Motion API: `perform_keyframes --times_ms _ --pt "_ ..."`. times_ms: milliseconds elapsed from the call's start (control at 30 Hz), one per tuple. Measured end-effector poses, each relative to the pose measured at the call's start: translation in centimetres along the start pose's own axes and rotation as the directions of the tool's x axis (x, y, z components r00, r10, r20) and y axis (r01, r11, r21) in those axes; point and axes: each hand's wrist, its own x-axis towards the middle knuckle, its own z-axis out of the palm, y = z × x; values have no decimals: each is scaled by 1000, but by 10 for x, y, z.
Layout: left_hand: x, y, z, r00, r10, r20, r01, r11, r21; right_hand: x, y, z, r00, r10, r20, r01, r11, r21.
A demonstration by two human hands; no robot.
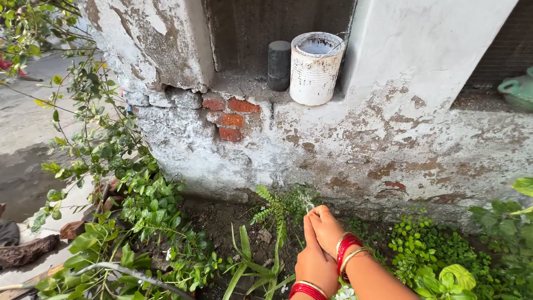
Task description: The person waters a variety of plants and flowers growing along a weathered wall by directing a stream of water from a hose.
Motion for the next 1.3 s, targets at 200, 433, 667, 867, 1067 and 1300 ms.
perform_keyframes --times_ms 200,433,667,867,1067,1300 --pt "5 -19 -6 999 -52 0 52 998 -31 3 2 23 993 94 74 -103 986 128" --pt "9 -34 -21 997 -63 -38 59 995 -78 5 -13 45 988 108 108 -117 990 84" --pt "14 -43 -32 995 -74 -63 68 993 -101 32 4 69 991 1 130 -13 995 96" --pt "18 -48 -37 990 -94 -106 79 987 -138 44 6 81 990 -38 139 24 995 99" --pt "29 -57 -33 983 -105 -153 81 985 -155 62 16 93 987 -91 133 83 995 62" --pt "84 -128 13 971 16 -239 -71 972 -224 66 13 103 986 20 163 -7 997 -82"
